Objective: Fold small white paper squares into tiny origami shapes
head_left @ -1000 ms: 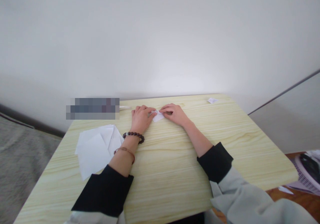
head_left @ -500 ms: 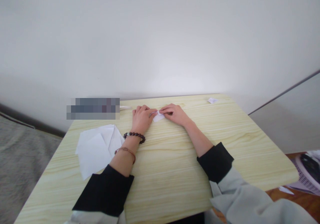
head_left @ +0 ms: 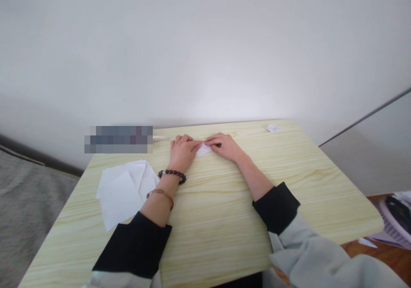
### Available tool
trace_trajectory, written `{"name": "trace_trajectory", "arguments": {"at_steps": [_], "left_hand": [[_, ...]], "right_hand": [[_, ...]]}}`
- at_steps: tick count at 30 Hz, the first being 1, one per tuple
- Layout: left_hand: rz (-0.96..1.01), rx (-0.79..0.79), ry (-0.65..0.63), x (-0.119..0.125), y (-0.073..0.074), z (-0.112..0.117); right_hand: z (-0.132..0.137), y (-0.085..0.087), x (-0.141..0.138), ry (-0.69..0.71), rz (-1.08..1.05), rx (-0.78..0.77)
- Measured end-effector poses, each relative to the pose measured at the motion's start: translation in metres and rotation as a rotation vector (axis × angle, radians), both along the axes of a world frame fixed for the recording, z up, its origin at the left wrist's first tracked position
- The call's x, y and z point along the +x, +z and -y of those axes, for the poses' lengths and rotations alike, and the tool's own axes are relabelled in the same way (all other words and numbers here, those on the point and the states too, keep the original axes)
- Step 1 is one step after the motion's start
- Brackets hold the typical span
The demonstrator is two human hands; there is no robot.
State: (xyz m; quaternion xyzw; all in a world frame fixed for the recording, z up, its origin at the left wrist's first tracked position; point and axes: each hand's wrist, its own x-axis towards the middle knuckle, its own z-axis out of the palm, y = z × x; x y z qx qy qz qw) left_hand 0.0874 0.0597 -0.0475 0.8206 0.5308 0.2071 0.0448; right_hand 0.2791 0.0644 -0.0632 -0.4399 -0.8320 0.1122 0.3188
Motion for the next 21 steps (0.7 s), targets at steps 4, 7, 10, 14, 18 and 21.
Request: {"name": "trace_trajectory", "arguments": {"at_steps": [4, 7, 10, 14, 18, 21], "left_hand": [[-0.003, -0.002, 0.004, 0.0000, 0.0002, -0.0005], [-0.007, -0.004, 0.007, -0.0001, 0.0007, -0.0003], [-0.012, 0.000, 0.010, -0.0001, 0.0011, -0.0001], [-0.029, 0.004, 0.010, 0.0005, 0.0013, 0.0003], [-0.040, 0.012, 0.014, 0.0016, 0.0020, 0.0015], [-0.049, 0.014, 0.017, 0.0025, 0.0025, 0.0026]], "right_hand": [[-0.0001, 0.0007, -0.0002, 0.005, 0.000, 0.005], [-0.0001, 0.0011, -0.0004, 0.014, 0.004, 0.011], [0.0006, 0.0017, -0.0007, 0.022, 0.016, 0.017], [0.0023, 0.0028, -0.0009, 0.021, 0.031, 0.036], [0.0037, 0.0042, 0.0011, -0.010, 0.019, 0.043], [0.0046, 0.0050, 0.0036, -0.032, 0.018, 0.036]]}}
